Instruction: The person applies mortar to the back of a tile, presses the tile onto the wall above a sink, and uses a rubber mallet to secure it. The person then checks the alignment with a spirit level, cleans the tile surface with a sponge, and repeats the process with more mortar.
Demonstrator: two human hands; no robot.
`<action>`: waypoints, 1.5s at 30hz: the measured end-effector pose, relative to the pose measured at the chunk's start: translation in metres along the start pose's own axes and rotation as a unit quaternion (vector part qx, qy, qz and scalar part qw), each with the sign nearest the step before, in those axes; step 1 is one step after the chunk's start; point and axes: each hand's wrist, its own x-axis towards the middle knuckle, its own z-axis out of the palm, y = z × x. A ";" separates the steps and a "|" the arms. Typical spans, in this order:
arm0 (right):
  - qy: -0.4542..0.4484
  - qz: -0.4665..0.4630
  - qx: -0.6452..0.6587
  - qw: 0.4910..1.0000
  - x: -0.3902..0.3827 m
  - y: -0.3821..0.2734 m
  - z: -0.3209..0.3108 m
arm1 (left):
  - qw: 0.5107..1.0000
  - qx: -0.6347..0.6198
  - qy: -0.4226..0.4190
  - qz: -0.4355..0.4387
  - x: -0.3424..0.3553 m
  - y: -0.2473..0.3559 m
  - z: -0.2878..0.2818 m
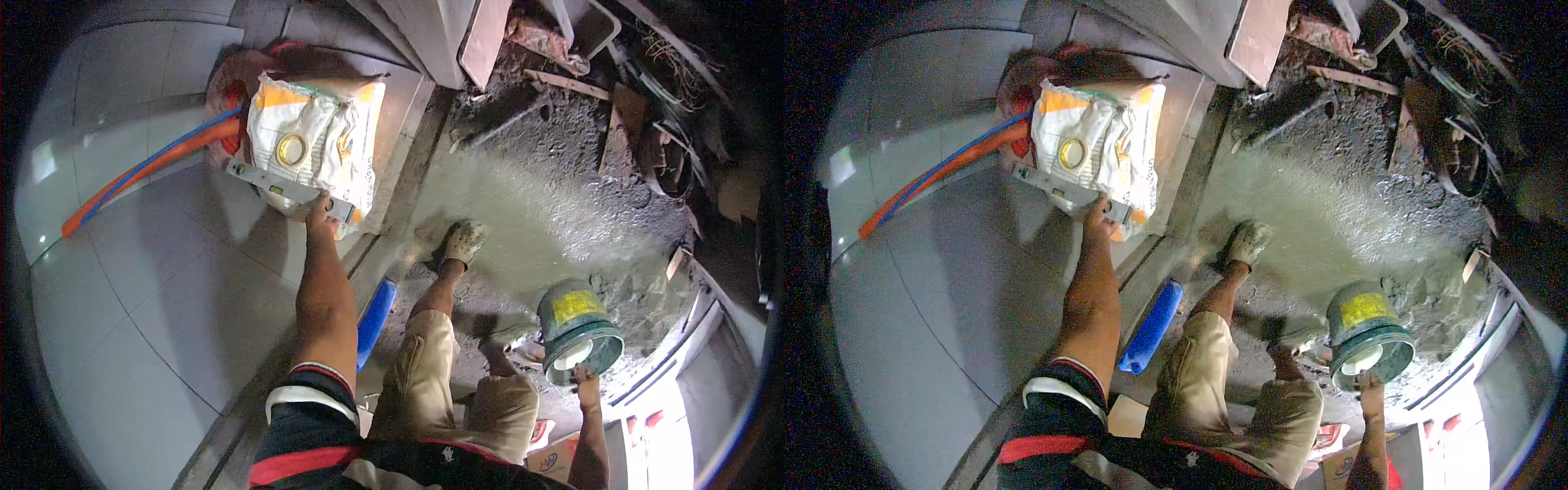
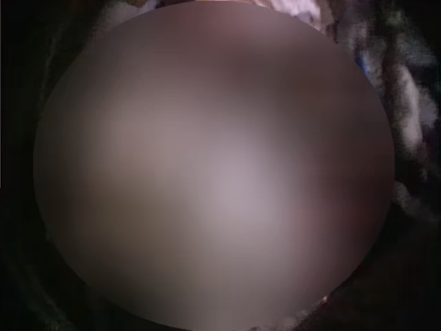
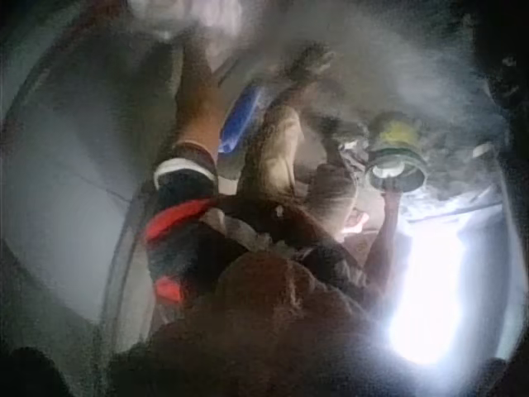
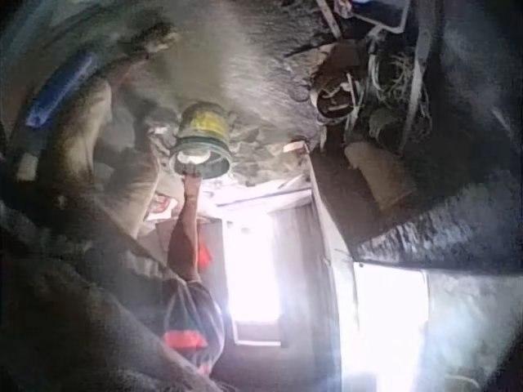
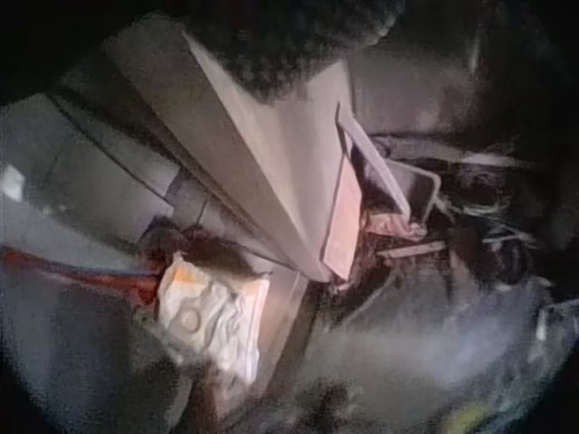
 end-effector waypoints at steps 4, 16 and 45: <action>-0.001 -0.151 -0.026 0.988 0.000 -0.062 0.010 | 0.987 -0.094 -0.104 0.082 -0.074 -0.004 -0.015; -0.226 -0.470 -0.116 0.845 -0.127 -0.243 0.050 | 0.954 0.189 -0.231 -0.007 -0.552 -0.100 -0.028; 0.183 -0.408 0.715 0.538 -0.351 -0.360 -0.280 | 0.236 0.626 -0.714 0.209 -0.830 0.142 0.329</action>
